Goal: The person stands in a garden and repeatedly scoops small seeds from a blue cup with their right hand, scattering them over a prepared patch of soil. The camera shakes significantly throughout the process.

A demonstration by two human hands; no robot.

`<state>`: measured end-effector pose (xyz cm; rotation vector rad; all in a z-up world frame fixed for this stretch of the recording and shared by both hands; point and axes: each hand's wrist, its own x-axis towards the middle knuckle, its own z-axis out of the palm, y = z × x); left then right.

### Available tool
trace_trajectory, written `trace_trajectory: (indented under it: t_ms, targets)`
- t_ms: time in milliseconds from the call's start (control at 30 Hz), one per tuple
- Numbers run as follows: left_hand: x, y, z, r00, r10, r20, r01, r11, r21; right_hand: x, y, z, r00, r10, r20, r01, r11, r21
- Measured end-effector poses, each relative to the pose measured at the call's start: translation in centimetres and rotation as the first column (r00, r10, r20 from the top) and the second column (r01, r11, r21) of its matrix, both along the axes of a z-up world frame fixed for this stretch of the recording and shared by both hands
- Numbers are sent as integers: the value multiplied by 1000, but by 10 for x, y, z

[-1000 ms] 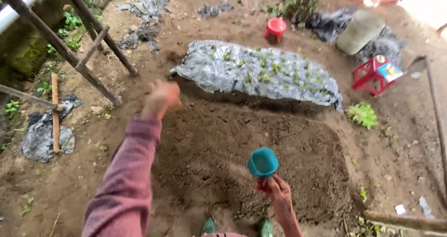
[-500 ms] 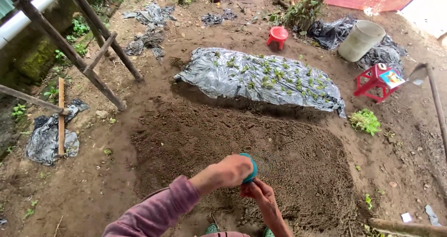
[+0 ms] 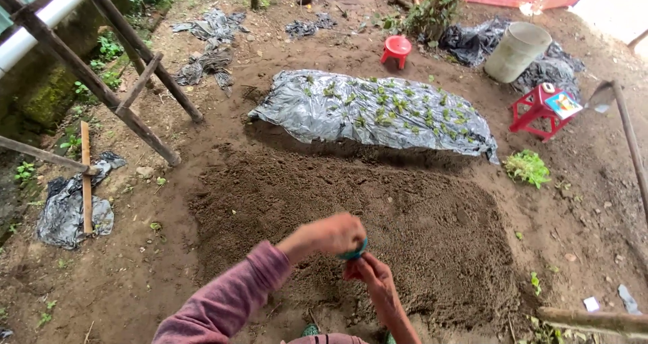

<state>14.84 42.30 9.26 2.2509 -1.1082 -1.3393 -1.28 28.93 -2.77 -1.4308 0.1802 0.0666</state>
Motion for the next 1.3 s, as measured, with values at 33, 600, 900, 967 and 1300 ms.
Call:
trace_trajectory:
  t_ms: [33, 600, 900, 967, 1300]
  targets:
    - [11, 6, 14, 999, 43, 21, -38, 980, -194, 2, -1, 5, 999, -14, 30, 14, 1000, 2]
    - [144, 112, 30, 489, 865, -113, -806, 399, -437, -8, -19, 15, 969, -210, -128, 224, 969, 103]
    - [136, 110, 58, 605, 740, 295, -749, 654, -104, -9, -15, 33, 982, -183, -43, 186, 980, 77]
    - [132, 110, 21, 645, 724, 245, -727, 680, -94, -9, -14, 31, 979, -183, -92, 186, 982, 25]
    - [-28, 32, 91, 602, 673, -431, -745, 667, 0, -13, 1, 13, 995, -94, -38, 95, 995, 42]
